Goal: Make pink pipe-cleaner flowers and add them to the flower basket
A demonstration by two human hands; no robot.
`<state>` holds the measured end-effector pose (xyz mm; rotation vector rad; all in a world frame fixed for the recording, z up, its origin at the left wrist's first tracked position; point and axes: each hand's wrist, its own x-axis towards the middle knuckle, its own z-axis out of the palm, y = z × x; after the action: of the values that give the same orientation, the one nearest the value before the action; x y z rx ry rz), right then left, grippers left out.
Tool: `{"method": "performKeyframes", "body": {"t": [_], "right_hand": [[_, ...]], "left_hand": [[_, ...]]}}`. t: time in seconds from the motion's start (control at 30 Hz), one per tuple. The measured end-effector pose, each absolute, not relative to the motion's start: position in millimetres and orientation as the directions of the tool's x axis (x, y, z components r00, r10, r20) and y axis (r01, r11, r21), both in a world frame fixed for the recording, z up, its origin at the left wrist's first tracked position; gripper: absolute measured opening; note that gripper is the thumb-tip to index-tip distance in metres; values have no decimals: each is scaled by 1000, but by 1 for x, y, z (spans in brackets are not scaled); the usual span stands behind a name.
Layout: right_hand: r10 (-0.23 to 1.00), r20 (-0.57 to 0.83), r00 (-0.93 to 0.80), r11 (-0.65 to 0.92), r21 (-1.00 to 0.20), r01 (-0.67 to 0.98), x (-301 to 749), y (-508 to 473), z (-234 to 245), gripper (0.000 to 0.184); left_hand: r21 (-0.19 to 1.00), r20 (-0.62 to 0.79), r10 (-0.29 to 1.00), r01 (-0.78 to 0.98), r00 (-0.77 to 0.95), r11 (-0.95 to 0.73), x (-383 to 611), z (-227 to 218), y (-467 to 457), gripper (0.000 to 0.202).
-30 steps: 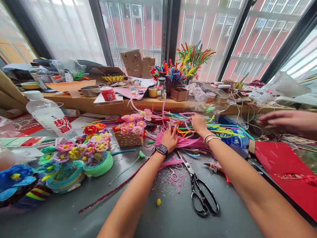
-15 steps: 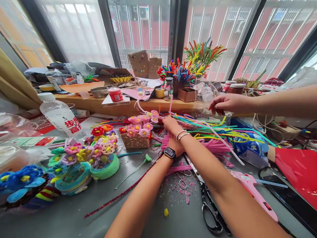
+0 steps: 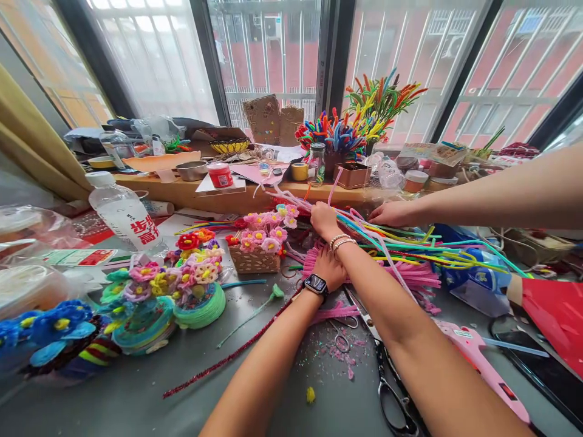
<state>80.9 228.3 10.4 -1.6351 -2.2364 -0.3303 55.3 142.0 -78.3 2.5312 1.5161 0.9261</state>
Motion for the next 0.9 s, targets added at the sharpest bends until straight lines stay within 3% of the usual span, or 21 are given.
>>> {"method": "performKeyframes", "body": {"t": [0.37, 0.53, 0.67, 0.8, 0.9], "right_hand": [[832, 549, -81, 242, -228, 943, 117, 217, 32, 25], [778, 628, -22, 290, -328, 899, 116, 214, 39, 23], [810, 583, 65, 241, -431, 869, 117, 216, 51, 25], [771, 602, 209, 208, -548, 810, 125, 220, 59, 23], [716, 629, 303, 203, -603, 772, 140, 224, 67, 25]], "left_hand": [[342, 381, 862, 815, 335, -468, 54, -71, 140, 48], [413, 411, 850, 763, 330, -497, 52, -72, 142, 50], [524, 495, 846, 707, 199, -474, 49, -71, 142, 55], [559, 399, 908, 749, 132, -354, 49, -70, 143, 61], [540, 385, 910, 763, 153, -357, 50, -71, 145, 59]]}}
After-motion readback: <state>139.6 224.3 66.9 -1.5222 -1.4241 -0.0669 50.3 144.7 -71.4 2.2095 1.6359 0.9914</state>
